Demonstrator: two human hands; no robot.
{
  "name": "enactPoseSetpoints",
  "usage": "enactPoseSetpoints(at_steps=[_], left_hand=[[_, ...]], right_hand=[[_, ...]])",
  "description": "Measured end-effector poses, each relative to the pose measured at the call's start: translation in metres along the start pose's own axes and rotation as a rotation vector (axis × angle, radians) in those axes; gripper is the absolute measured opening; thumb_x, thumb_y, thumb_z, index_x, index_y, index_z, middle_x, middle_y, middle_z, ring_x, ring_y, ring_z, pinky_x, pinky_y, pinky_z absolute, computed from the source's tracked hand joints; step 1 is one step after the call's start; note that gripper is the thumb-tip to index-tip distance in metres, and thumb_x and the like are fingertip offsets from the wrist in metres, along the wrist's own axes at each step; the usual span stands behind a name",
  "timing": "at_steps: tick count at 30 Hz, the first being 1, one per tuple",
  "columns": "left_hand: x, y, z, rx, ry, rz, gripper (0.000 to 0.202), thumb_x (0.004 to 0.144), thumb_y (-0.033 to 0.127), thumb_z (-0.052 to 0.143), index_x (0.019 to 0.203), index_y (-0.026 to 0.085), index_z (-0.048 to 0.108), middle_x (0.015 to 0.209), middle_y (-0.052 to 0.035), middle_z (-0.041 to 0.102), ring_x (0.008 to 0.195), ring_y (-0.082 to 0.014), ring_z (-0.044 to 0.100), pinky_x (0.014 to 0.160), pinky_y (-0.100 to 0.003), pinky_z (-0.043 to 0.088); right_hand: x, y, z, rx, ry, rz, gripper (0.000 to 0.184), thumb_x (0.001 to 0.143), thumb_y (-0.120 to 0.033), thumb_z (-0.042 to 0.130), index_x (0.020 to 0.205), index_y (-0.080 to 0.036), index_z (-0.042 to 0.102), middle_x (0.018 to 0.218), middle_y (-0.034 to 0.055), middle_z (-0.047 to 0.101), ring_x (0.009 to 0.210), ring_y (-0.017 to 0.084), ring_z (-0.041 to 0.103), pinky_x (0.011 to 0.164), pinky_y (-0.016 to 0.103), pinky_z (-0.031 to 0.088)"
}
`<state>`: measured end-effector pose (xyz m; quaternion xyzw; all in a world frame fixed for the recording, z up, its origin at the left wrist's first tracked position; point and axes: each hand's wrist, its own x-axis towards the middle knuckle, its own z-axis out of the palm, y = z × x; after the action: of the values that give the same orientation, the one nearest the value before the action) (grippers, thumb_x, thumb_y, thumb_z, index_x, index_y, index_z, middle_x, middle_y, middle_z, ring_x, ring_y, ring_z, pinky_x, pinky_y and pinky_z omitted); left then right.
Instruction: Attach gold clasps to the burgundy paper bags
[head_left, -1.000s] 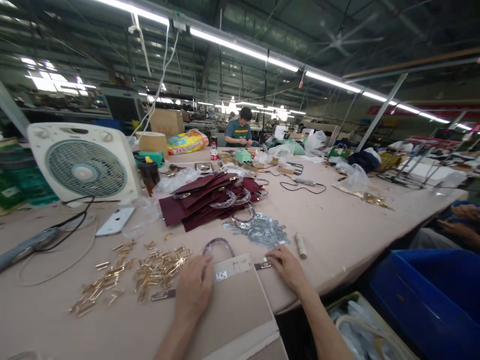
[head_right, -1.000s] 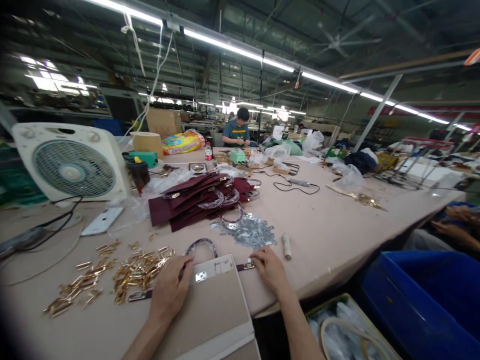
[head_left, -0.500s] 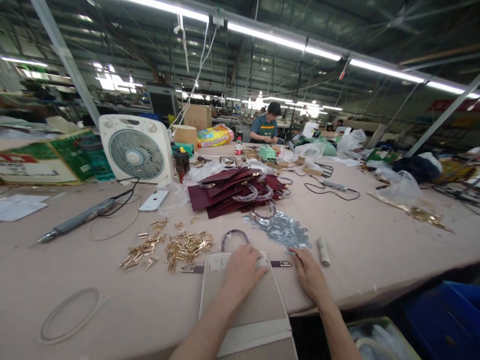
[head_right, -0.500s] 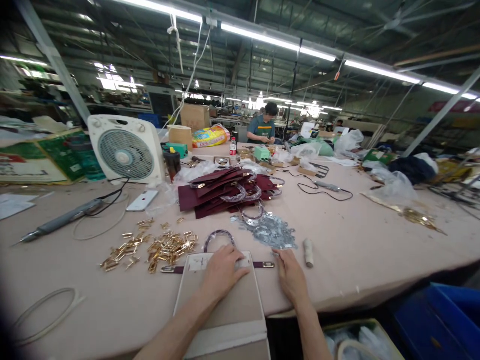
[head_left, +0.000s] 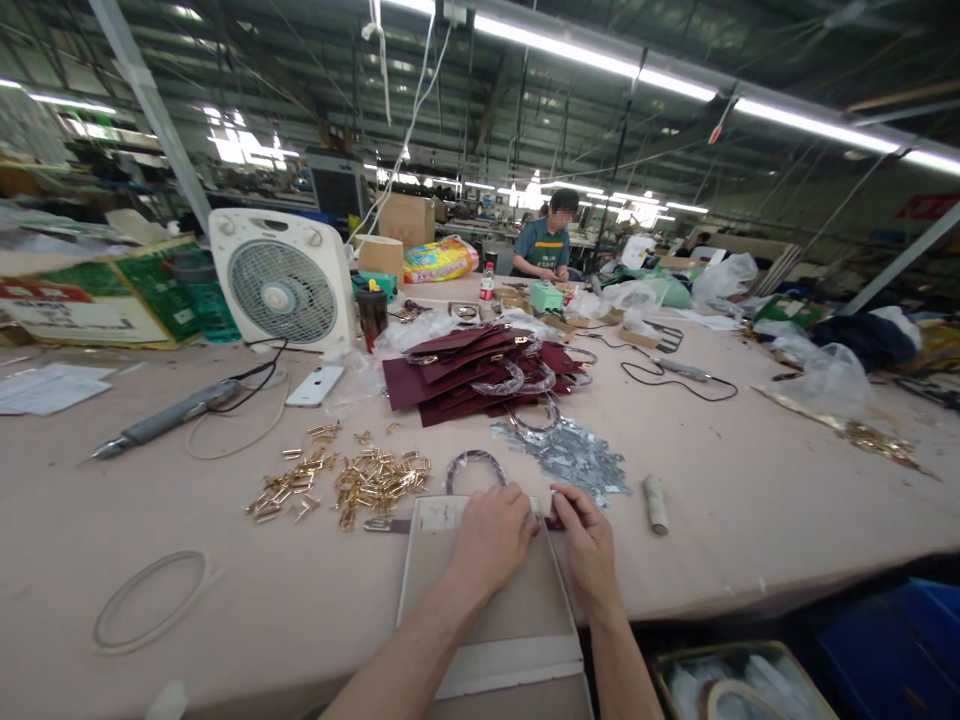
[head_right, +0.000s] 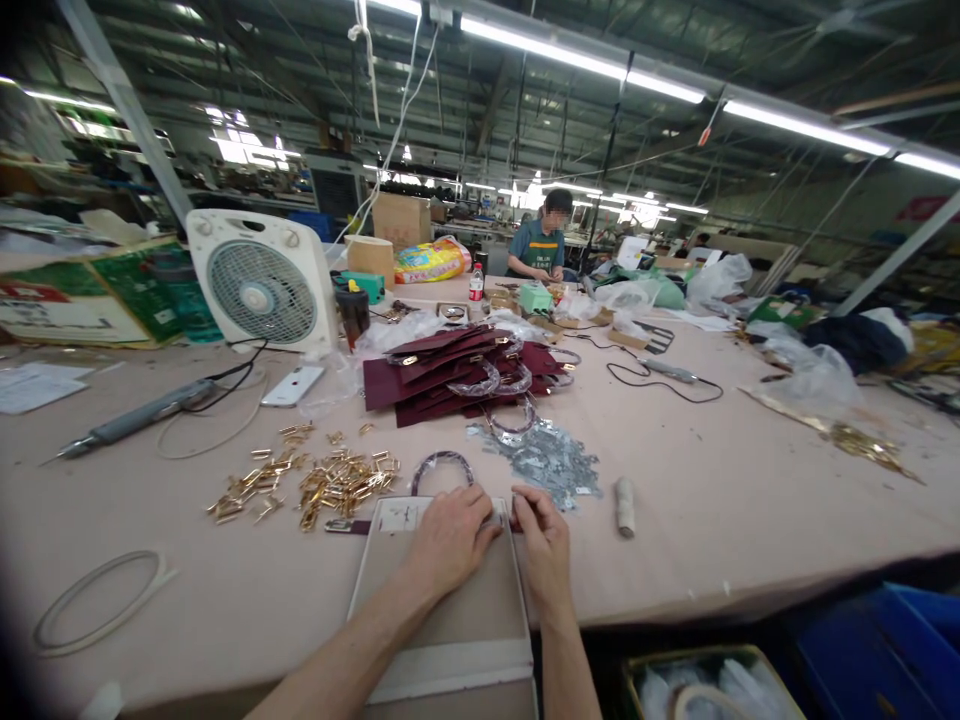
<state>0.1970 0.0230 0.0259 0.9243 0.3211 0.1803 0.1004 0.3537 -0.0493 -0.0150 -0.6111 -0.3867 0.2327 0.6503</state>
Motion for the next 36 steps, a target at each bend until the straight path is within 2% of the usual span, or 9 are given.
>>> enactPoseSetpoints(at_steps=[3,9,14,18,23,36], left_hand=[[0.002,0.001,0.003,0.012,0.016,0.004,0.012,0.100,0.036,0.061,0.101,0.024,0.064,0.108,-0.0037,0.067,0.099,-0.0258,0.062,0.081,-0.041,0.045],[0.003,0.000,0.005,-0.025,0.025,-0.019,0.010,0.100,0.032,0.060,0.098,0.023,0.064,0.106,-0.0042,0.066,0.099,-0.0258,0.063,0.083,-0.041,0.046],[0.001,-0.005,0.004,-0.173,0.031,-0.036,0.030,0.091,0.048,0.073,0.106,0.023,0.066,0.108,-0.0049,0.064,0.100,-0.0256,0.063,0.086,-0.039,0.049],[0.002,-0.007,0.005,-0.211,0.021,-0.059,0.041,0.081,0.050,0.083,0.106,0.022,0.067,0.107,-0.0049,0.064,0.100,-0.0263,0.063,0.087,-0.039,0.050],[0.003,-0.008,0.007,-0.211,0.037,-0.072,0.037,0.081,0.047,0.083,0.102,0.021,0.067,0.105,-0.0055,0.063,0.098,-0.0256,0.063,0.085,-0.038,0.051],[0.003,-0.009,0.010,-0.210,0.028,-0.075,0.032,0.083,0.043,0.080,0.103,0.021,0.067,0.106,-0.0064,0.062,0.100,-0.0250,0.061,0.087,-0.037,0.050]], right_hand=[[0.000,0.005,0.005,-0.067,-0.012,-0.022,0.033,0.093,-0.049,0.067,0.109,-0.022,0.076,0.092,0.0039,0.070,0.082,0.021,0.062,0.080,0.034,0.051],[0.001,0.009,0.000,-0.130,-0.059,-0.007,0.032,0.093,-0.048,0.067,0.110,-0.023,0.078,0.102,0.0078,0.076,0.090,0.025,0.066,0.086,0.038,0.053],[0.002,0.004,0.000,-0.142,-0.096,0.005,0.030,0.092,-0.046,0.067,0.107,-0.023,0.080,0.107,0.0083,0.078,0.100,0.028,0.069,0.094,0.041,0.053],[0.001,-0.003,0.002,-0.101,-0.172,0.065,0.031,0.091,-0.048,0.070,0.105,-0.022,0.080,0.102,0.0081,0.079,0.096,0.028,0.071,0.087,0.039,0.056],[0.001,-0.010,0.003,-0.120,-0.232,0.061,0.027,0.091,-0.046,0.071,0.102,-0.023,0.081,0.104,0.0075,0.080,0.099,0.028,0.072,0.088,0.037,0.056],[0.004,-0.010,0.007,-0.198,-0.222,0.031,0.026,0.089,-0.045,0.072,0.099,-0.024,0.082,0.103,0.0081,0.080,0.099,0.029,0.072,0.093,0.041,0.054]])
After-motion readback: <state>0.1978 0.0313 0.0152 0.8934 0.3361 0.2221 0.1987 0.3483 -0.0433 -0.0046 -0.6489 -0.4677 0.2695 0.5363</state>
